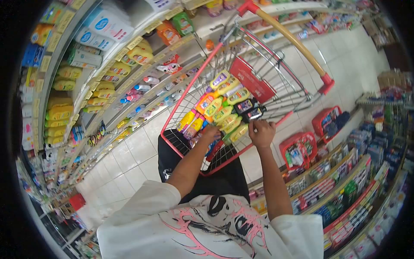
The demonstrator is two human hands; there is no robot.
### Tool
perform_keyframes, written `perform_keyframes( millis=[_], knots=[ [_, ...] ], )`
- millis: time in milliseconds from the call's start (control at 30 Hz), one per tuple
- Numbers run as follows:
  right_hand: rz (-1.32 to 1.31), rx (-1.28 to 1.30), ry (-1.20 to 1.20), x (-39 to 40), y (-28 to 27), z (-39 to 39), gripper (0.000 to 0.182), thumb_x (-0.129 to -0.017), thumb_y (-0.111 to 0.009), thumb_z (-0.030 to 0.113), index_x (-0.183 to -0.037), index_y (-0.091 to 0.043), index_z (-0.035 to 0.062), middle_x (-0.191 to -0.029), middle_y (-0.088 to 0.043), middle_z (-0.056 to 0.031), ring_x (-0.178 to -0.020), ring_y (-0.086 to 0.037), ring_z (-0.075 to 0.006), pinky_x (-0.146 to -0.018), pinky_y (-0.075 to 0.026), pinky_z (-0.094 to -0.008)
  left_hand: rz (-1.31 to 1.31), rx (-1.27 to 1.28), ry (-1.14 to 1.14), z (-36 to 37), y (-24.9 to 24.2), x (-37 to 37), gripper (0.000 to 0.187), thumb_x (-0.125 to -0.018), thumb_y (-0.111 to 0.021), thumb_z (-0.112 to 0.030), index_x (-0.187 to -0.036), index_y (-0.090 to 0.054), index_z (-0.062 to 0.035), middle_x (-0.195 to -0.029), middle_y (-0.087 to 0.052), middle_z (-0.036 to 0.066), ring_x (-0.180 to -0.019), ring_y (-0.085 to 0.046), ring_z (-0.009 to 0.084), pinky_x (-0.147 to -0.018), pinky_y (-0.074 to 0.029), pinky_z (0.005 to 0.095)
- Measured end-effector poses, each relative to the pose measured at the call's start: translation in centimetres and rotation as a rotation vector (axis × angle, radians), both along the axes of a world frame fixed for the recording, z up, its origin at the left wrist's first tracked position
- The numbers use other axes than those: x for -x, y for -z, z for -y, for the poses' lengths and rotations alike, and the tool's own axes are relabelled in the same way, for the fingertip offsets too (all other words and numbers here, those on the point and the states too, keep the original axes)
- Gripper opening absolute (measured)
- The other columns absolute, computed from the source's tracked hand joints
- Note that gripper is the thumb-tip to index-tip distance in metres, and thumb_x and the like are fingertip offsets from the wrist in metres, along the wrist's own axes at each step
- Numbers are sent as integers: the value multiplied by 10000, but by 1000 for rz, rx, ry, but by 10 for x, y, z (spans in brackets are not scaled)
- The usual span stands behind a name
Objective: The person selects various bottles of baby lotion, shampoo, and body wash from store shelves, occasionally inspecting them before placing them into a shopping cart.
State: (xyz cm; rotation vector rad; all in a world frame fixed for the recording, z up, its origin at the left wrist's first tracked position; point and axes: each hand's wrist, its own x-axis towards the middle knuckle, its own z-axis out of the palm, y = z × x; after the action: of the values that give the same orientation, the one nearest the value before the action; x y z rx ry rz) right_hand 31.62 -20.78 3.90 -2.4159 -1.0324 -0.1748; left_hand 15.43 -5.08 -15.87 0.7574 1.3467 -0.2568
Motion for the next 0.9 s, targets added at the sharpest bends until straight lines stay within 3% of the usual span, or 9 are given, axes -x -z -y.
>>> perform_keyframes(
  millis=[100,167,300,433,600,633,700,767,900],
  knots=[
    [47,-1,-6,1,3,0,251,-800,-674,165,-583,-554,131,-564,-572,-23,-551,-552,-212,-622,-343,-375,-79,-273,-276,41,85,-17,581,-758,-791,-195,-1167,-468,60,-1100,-588,194,-976,-611,253,-753,-530,442],
    [61,27,-7,2,3,-1,265,-808,-664,176,-574,-548,129,-569,-573,-38,-555,-551,-223,-639,-347,-383,-227,-290,-422,43,45,-37,666,-769,-785,-206,-1245,-425,90,-1183,-569,239,-1018,-621,285,-730,-545,482],
    [46,87,-41,1,3,0,253,-818,-646,196,-593,-568,112,-572,-569,-50,-561,-547,-245,-659,-358,-391,-69,43,-274,14,28,-23,503,-783,-771,-240,-1097,-531,71,-918,-630,172,-768,-648,256,-593,-562,434],
    [61,99,-35,4,2,0,294,-828,-634,223,-577,-553,93,-560,-557,-59,-555,-535,-270,-666,-363,-397,61,64,196,-27,-77,19,346,-805,-752,-276,-942,-607,6,-714,-608,87,-607,-604,182,-548,-552,363],
    [-33,268,55,4,6,-5,306,-814,-661,356,-645,-668,102,-617,-648,-59,-674,-644,-249,-749,-421,-402,352,-143,322,-56,-185,95,423,-827,-756,-260,-1124,-537,-54,-870,-586,49,-725,-583,118,-647,-528,272],
    [-279,375,66,4,-6,-16,285,-841,-662,371,-876,-709,93,-741,-684,-68,-746,-658,-214,-742,-459,-380,364,-171,290,-62,-210,107,423,-827,-756,-260,-1124,-537,-54,-870,-586,49,-725,-583,118,-647,-528,272],
    [-1188,-100,99,18,-23,-52,412,-888,-641,375,-1165,-614,72,-951,-671,-83,-859,-651,-185,-742,-492,-328,523,-366,171,-59,-247,135,307,-834,-756,-198,-929,-499,-59,-848,-595,27,-697,-568,94,-587,-498,253],
    [-1350,-28,-228,49,-47,-90,515,-921,-629,335,-1319,-468,51,-1108,-604,-82,-920,-630,-189,-740,-512,-296,579,-487,107,-63,-261,149,294,-839,-751,-172,-925,-493,-61,-849,-592,23,-723,-561,86,-618,-484,246],
    [-1611,-173,-430,129,-111,-172,492,-905,-659,197,-1315,-452,19,-1136,-602,-83,-950,-624,-181,-793,-513,-315,813,-625,-7,-100,-293,162,278,-861,-722,-67,-936,-455,-64,-878,-587,22,-831,-539,66,-714,-449,230]
  ],
)
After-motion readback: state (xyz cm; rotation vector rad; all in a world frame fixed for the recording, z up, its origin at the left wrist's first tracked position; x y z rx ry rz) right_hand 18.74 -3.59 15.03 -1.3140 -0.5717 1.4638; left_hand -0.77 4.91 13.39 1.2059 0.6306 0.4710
